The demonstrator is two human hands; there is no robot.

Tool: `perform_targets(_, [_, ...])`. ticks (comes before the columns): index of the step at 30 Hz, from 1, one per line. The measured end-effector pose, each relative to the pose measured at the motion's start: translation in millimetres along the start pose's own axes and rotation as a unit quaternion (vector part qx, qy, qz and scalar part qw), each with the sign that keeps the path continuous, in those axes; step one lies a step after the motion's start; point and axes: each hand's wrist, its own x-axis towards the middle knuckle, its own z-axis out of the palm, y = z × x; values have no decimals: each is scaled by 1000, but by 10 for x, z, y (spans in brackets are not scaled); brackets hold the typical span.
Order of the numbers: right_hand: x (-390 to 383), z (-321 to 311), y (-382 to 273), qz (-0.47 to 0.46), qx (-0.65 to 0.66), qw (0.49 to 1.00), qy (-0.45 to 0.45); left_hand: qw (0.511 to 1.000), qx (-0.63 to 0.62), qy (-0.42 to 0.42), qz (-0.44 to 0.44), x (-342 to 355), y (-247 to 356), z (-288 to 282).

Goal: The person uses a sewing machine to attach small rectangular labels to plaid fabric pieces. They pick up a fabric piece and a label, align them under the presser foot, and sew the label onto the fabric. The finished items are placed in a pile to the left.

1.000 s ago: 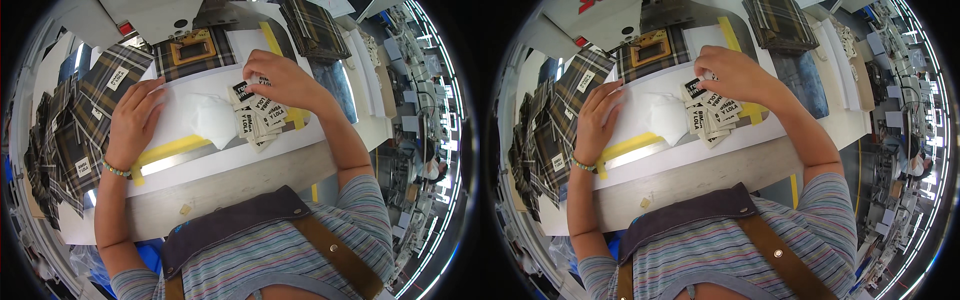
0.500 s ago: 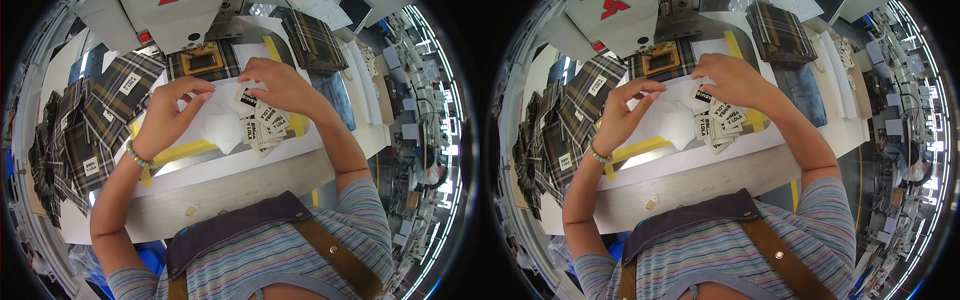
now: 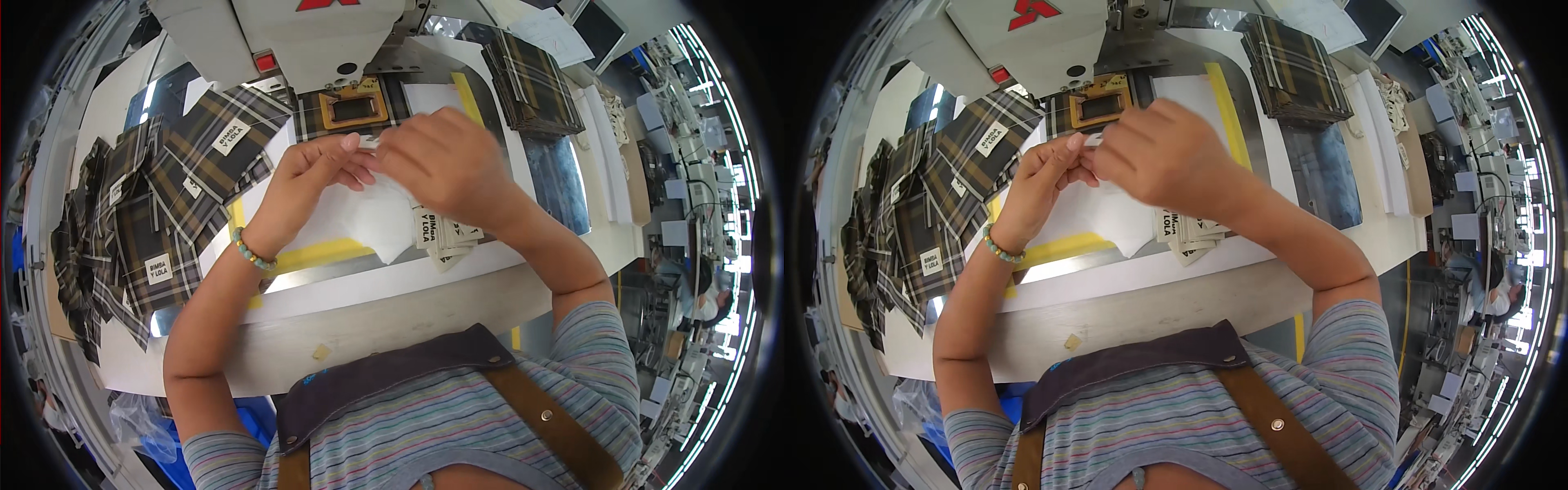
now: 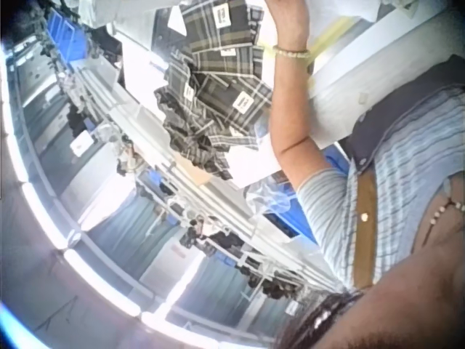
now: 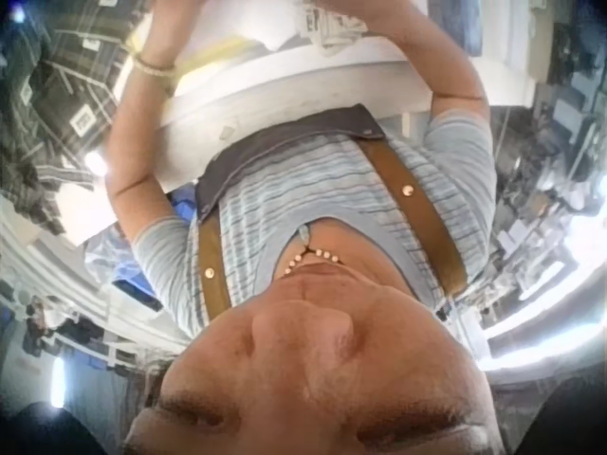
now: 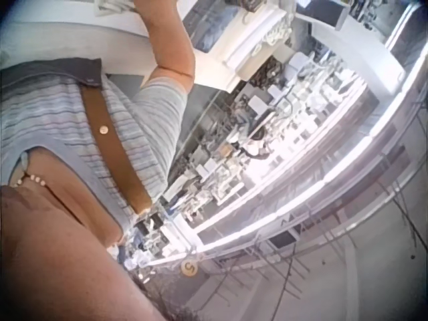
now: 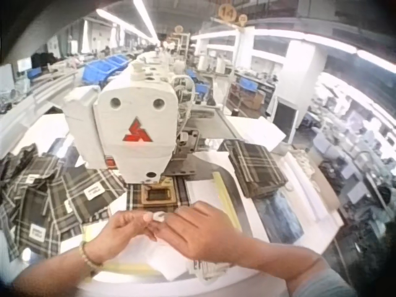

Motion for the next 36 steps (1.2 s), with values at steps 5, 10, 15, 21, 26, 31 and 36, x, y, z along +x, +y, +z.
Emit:
perform_targets(5, [-13, 210, -101, 20, 55, 998, 13, 995, 90, 29, 41, 32, -31, -45])
perform_targets(10, [-40, 97, 223, 204, 183, 961, 23, 964, 258, 47, 43, 30, -7, -47])
perform_targets(15, [-18, 95, 242, 289, 363, 882, -77, 931, 356, 36, 76, -38, 106, 55])
perform_targets(21, [-121, 259, 343, 376, 391, 829, -133, 905, 388, 98, 147, -24, 83, 86])
perform_targets(26, [-150, 657, 812, 506, 405, 748, -140, 824, 508, 148, 206, 46, 114, -69])
perform_targets(31, [-91, 1080, 917, 454, 418, 774, -145, 767, 587, 112, 234, 47, 85, -129])
perform_targets(36, [35, 1044, 861, 402, 344, 837, -140, 760, 596, 76, 248, 39, 82, -82])
